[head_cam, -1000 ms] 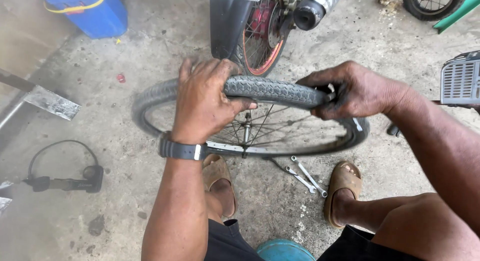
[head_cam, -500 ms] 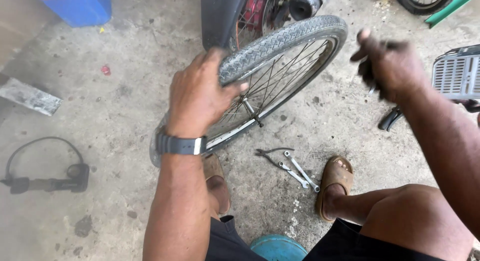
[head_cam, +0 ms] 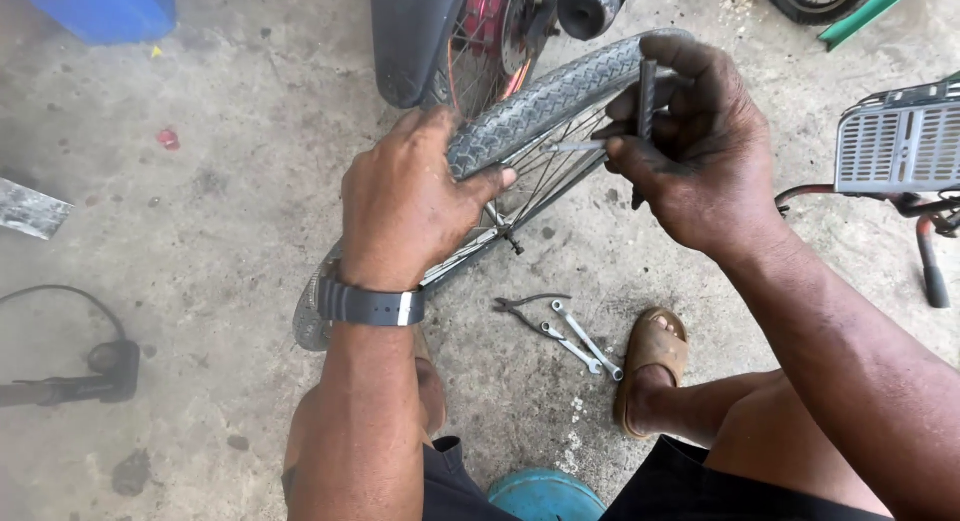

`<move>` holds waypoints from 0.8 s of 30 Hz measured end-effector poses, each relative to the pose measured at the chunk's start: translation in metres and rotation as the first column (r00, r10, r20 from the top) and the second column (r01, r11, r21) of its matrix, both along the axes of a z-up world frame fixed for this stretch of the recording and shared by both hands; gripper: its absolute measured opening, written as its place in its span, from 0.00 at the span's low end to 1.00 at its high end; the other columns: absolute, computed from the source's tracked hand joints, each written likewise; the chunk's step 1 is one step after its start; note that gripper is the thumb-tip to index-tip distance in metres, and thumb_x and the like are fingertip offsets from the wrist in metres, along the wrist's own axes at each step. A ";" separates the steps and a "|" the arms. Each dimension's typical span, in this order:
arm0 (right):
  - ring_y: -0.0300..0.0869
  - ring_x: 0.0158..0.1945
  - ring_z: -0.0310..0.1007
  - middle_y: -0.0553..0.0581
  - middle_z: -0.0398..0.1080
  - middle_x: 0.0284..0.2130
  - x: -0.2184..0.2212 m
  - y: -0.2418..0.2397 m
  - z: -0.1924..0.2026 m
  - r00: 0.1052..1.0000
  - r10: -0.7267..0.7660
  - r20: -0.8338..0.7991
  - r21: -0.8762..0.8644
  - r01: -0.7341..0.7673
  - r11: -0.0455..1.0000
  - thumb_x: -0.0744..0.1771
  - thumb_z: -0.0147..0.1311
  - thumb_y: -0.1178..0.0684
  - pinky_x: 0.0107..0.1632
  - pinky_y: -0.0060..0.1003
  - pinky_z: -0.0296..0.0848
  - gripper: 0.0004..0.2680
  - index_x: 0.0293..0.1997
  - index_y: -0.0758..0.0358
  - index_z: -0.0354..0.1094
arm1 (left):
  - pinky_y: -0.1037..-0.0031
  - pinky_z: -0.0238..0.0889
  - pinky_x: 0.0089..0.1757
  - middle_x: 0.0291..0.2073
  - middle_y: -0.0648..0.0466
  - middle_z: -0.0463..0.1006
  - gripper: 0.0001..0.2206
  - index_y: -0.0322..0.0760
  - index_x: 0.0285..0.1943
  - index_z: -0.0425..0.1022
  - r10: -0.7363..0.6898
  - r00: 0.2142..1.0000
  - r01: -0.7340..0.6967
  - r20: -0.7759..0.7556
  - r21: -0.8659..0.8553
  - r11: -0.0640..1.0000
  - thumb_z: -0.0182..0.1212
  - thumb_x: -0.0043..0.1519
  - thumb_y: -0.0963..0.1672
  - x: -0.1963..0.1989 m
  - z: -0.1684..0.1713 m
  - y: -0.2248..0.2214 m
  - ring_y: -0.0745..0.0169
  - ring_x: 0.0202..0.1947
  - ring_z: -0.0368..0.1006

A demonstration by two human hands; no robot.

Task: Removing a bicycle tire from the rim using a tire lever tool

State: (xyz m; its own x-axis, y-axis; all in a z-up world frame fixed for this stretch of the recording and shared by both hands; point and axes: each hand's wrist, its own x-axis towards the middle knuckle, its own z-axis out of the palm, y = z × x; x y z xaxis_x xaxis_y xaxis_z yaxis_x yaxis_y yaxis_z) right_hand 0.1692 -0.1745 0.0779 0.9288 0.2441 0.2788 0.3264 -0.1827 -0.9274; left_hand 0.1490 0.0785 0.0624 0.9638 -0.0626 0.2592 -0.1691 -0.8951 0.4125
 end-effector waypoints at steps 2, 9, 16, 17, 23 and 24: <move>0.41 0.43 0.75 0.59 0.69 0.45 0.000 0.007 0.003 0.999 0.000 0.051 -0.010 0.000 1.000 0.68 0.55 0.72 0.45 0.35 0.80 0.24 0.70 0.58 0.51 | 0.57 0.75 0.35 0.51 0.45 0.82 0.35 0.33 0.63 0.73 0.003 1.000 -0.003 0.000 0.012 1.000 0.73 0.58 0.59 -0.001 0.002 -0.004 0.46 0.42 0.79; 0.39 0.43 0.74 0.59 0.67 0.47 -0.003 0.012 0.011 0.987 -0.053 0.155 -0.180 0.081 0.980 0.68 0.54 0.71 0.44 0.30 0.76 0.24 0.72 0.58 0.51 | 0.47 0.66 0.29 0.38 0.51 0.82 0.26 0.41 0.47 0.73 0.030 1.000 -0.030 0.000 0.002 1.000 0.75 0.57 0.59 -0.003 0.008 -0.010 0.36 0.35 0.77; 0.59 0.39 0.78 0.61 0.75 0.47 -0.013 0.022 0.044 0.890 0.094 0.447 -0.681 0.271 0.680 0.66 0.51 0.65 0.43 0.58 0.77 0.25 0.73 0.61 0.53 | 0.47 0.67 0.27 0.36 0.48 0.82 0.26 0.39 0.48 0.73 0.035 0.998 -0.034 0.058 -0.019 0.999 0.78 0.56 0.57 -0.004 0.003 -0.018 0.34 0.31 0.77; 0.59 0.39 0.78 0.61 0.75 0.47 -0.014 0.029 0.051 0.890 0.090 0.447 -0.683 0.275 0.677 0.66 0.51 0.65 0.43 0.58 0.77 0.25 0.73 0.61 0.53 | 0.47 0.67 0.27 0.36 0.48 0.82 0.26 0.39 0.48 0.73 0.029 0.998 -0.028 0.058 -0.021 0.999 0.78 0.56 0.57 -0.004 0.003 -0.020 0.34 0.31 0.77; 0.69 0.34 0.75 0.71 0.70 0.54 -0.007 0.046 0.050 0.810 0.244 0.533 -0.784 0.364 0.504 0.62 0.49 0.66 0.28 0.63 0.74 0.27 0.73 0.65 0.53 | 0.46 0.67 0.30 0.38 0.47 0.82 0.26 0.38 0.49 0.73 0.030 0.994 -0.030 0.108 -0.002 1.000 0.75 0.57 0.57 -0.004 0.003 -0.021 0.34 0.34 0.78; 0.66 0.27 0.71 0.66 0.68 0.50 -0.009 0.048 0.046 0.813 0.224 0.537 -0.775 0.371 0.512 0.62 0.50 0.66 0.23 0.59 0.71 0.29 0.74 0.62 0.53 | 0.46 0.68 0.31 0.40 0.47 0.83 0.26 0.40 0.53 0.73 0.041 0.994 -0.039 0.105 -0.018 0.999 0.75 0.56 0.56 -0.004 0.004 -0.021 0.33 0.36 0.78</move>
State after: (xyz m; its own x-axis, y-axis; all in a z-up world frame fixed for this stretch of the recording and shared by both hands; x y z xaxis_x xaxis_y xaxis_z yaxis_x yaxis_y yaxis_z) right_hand 0.1599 -0.1269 0.1243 0.7210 0.5642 0.4024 0.6137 -0.7895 0.0076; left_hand 0.1447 0.0576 0.0667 0.9326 -0.0198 0.3603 -0.1767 -0.8956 0.4083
